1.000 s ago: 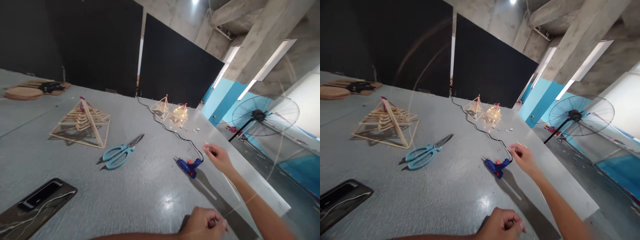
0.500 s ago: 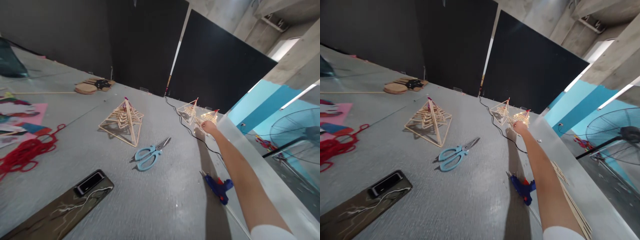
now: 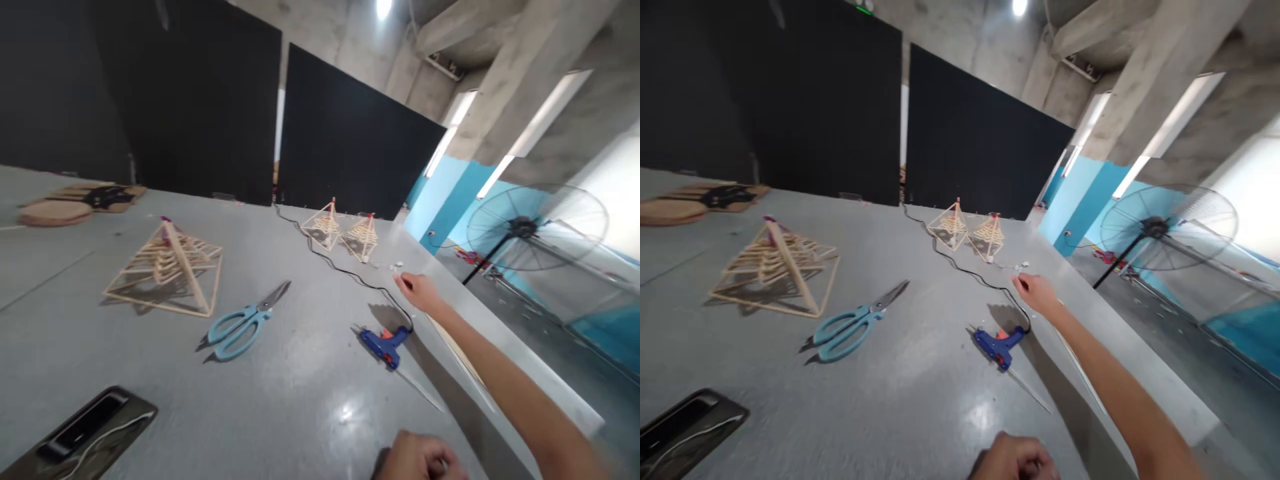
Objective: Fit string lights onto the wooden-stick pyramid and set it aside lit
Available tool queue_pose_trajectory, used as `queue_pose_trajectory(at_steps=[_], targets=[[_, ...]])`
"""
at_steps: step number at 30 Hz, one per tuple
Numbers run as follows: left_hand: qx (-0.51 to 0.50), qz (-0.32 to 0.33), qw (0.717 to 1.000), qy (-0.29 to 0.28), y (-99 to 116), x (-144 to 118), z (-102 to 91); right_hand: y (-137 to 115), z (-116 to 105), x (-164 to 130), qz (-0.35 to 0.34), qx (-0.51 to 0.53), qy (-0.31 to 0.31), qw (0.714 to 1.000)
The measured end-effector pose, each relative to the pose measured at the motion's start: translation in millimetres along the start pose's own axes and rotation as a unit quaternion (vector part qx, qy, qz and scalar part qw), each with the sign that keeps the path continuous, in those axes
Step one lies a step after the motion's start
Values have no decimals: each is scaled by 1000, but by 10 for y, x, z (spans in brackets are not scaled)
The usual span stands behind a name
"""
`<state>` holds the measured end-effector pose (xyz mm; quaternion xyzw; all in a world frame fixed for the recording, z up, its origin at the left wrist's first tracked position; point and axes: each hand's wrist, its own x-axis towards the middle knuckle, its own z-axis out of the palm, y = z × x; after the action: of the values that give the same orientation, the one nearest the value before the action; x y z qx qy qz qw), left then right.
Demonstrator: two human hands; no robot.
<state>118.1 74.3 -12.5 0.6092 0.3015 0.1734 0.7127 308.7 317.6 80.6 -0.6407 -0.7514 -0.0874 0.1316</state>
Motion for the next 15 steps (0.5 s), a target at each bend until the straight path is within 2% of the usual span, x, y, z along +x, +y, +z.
queue_pose_trajectory(at_steps=[3,5,9,15], targets=[[15,-20,999,31,24,-3,31,267,72,-722,52,20,51,997],[-5,-3,1000,26,23,-34,33,384,160,-996,83,34,76,993],[-35,41,998,27,24,-125,4,472,312,-1115,95,75,76,990],[-19,16,999,32,76,-215,-19,449,402,-1099,86,116,33,989]])
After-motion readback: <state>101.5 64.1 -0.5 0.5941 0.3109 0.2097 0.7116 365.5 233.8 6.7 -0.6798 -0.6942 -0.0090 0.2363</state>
